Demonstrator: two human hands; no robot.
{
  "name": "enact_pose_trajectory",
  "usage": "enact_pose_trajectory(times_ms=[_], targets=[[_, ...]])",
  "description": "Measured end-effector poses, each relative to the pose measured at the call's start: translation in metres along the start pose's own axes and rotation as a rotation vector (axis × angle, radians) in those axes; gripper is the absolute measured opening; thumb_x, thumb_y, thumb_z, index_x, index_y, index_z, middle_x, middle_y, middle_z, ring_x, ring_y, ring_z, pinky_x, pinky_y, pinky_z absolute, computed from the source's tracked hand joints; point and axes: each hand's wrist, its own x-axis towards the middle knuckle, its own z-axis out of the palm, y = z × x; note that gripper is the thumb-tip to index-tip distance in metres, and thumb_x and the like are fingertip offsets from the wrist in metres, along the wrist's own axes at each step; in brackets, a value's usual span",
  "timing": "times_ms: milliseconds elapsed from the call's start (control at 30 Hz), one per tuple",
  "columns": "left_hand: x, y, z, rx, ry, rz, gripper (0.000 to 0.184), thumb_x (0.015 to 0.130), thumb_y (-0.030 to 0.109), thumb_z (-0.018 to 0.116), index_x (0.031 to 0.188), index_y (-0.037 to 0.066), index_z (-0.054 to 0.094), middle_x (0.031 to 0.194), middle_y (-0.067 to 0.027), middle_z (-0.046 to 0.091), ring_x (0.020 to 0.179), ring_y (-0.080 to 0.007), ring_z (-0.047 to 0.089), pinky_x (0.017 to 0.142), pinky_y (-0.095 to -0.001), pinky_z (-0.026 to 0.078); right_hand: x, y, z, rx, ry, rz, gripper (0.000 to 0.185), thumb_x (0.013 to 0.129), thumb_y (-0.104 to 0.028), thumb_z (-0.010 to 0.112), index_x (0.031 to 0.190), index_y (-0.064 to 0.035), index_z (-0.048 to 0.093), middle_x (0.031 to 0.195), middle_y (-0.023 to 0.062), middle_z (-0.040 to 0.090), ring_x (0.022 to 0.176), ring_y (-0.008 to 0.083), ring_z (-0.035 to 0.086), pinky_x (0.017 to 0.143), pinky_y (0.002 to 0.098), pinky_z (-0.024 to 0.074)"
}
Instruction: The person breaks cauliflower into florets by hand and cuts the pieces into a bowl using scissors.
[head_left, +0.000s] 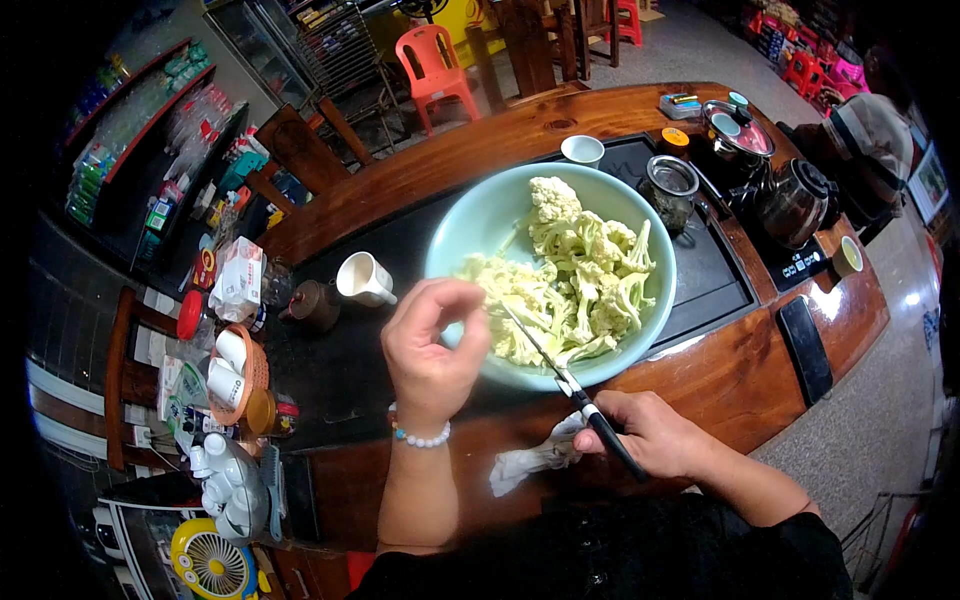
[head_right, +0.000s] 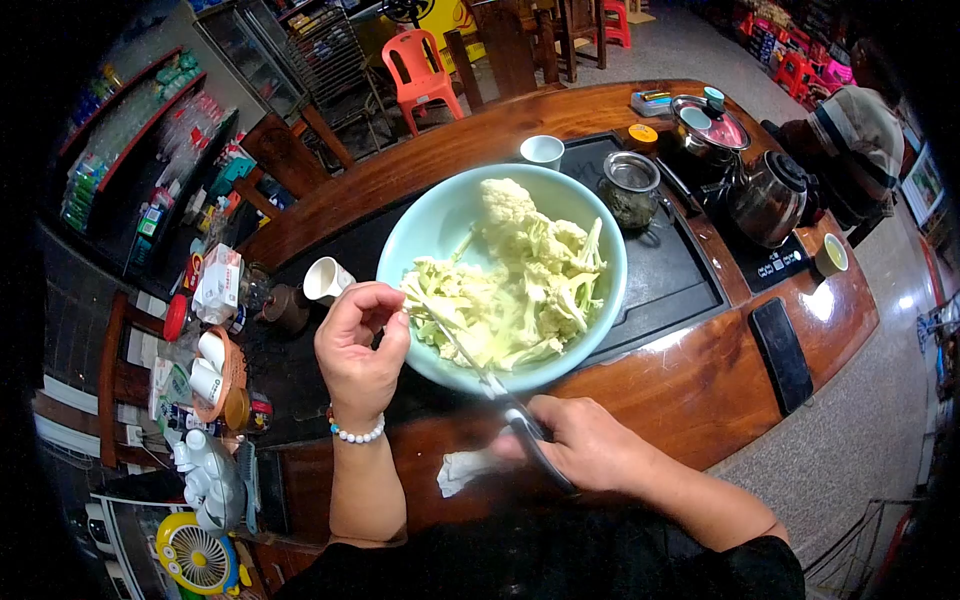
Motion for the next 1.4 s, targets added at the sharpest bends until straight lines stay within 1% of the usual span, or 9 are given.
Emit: enact_pose_trajectory(times_ms=[433,633,833,1000,1100,1233,1267,1367,1400], targets=[[0.0,-0.002,0.001,-0.025,-0.057,0.027,0.014,0.074,-0.008,0.063,0.087,-0.002,0.064,0.088,-0.0082,0.065,0.079,-0.0127,0.065,0.073,-0.0242,0.054,0.004,0.001,-0.007,-0.067,0.02,-0.009,0.067,0.085,-0.065,0.055,0.094,0.0009,0.064,0.076,0.0209,0.064,0.078,0.0371,0.066,0.073,0.0446,0.05],[0.001,-0.003,-0.003,-0.05,-0.066,0.007,0.014,0.075,-0.009,0.061,0.088,-0.003,0.063,0.089,-0.0072,0.063,0.081,-0.0126,0.064,0.074,-0.0246,0.054,0.004,-0.005,-0.008,-0.058,0.035,-0.025,0.066,0.084,-0.065,0.057,0.088,0.0005,0.065,0.071,0.0192,0.064,0.073,0.0361,0.066,0.071,0.0443,0.0501],[0.001,-0.004,-0.007,-0.057,-0.075,-0.019,0.014,0.075,-0.01,0.06,0.087,-0.003,0.062,0.09,-0.0076,0.062,0.083,-0.0127,0.062,0.075,-0.0245,0.054,0.008,0.002,0.0,-0.017,0.027,-0.035,0.064,0.084,-0.065,0.057,0.082,-0.0014,0.066,0.067,0.0155,0.063,0.068,0.0307,0.065,0.067,0.041,0.0507],[0.002,-0.009,-0.009,-0.087,-0.043,-0.039,0.014,0.076,-0.009,0.059,0.088,-0.004,0.063,0.091,-0.0078,0.061,0.084,-0.0128,0.062,0.077,-0.0246,0.053,0.01,0.007,0.003,0.064,0.003,-0.033,0.057,0.088,-0.057,0.059,0.088,-0.0003,0.065,0.069,0.0134,0.062,0.066,0.0252,0.063,0.065,0.0388,0.0503],[0.004,-0.014,-0.011,0.01,-0.005,-0.107,0.016,0.077,-0.009,0.057,0.091,-0.004,0.064,0.093,-0.0076,0.061,0.086,-0.0125,0.062,0.078,-0.0246,0.052,0.009,0.021,0.008,0.205,0.036,-0.092,0.05,0.09,-0.05,0.061,0.093,0.0001,0.064,0.071,0.0097,0.061,0.066,0.0196,0.06,0.062,0.0359,0.049],[0.006,-0.026,-0.007,0.221,-0.044,0.028,0.026,0.077,-0.006,0.058,0.102,-0.004,0.066,0.107,-0.0127,0.064,0.092,-0.0224,0.065,0.087,-0.0305,0.05,-0.005,0.024,0.001,0.509,0.039,-0.026,0.043,0.091,-0.043,0.064,0.095,-0.0007,0.062,0.071,0.0024,0.058,0.066,0.0114,0.055,0.058,0.0279,0.0452],[0.005,-0.02,-0.005,0.271,-0.066,0.045,0.027,0.08,-0.005,0.059,0.105,-0.001,0.067,0.113,-0.0136,0.064,0.099,-0.0201,0.064,0.09,-0.0298,0.048,-0.008,0.028,0.0,0.543,0.071,-0.064,0.04,0.091,-0.042,0.064,0.094,-0.0019,0.061,0.072,-0.0004,0.056,0.065,0.008,0.053,0.057,0.0231,0.0424],[0.001,-0.015,0.007,0.257,-0.166,-0.01,0.021,0.079,-0.003,0.061,0.098,-0.001,0.07,0.102,-0.0126,0.068,0.093,-0.0196,0.065,0.086,-0.03,0.049,-0.016,0.04,-0.002,0.576,0.173,-0.109,0.039,0.091,-0.041,0.064,0.09,-0.0027,0.059,0.071,-0.0002,0.056,0.064,0.008,0.053,0.056,0.0227,0.0425],[0.0,-0.013,0.014,0.204,-0.225,-0.102,0.016,0.078,-0.002,0.063,0.092,-0.001,0.071,0.091,-0.0114,0.07,0.087,-0.0197,0.066,0.082,-0.0293,0.05,-0.02,0.038,-0.006,0.617,0.165,-0.112,0.038,0.092,-0.041,0.063,0.087,-0.0042,0.055,0.072,-0.001,0.054,0.066,0.0077,0.053,0.058,0.0228,0.0432]])
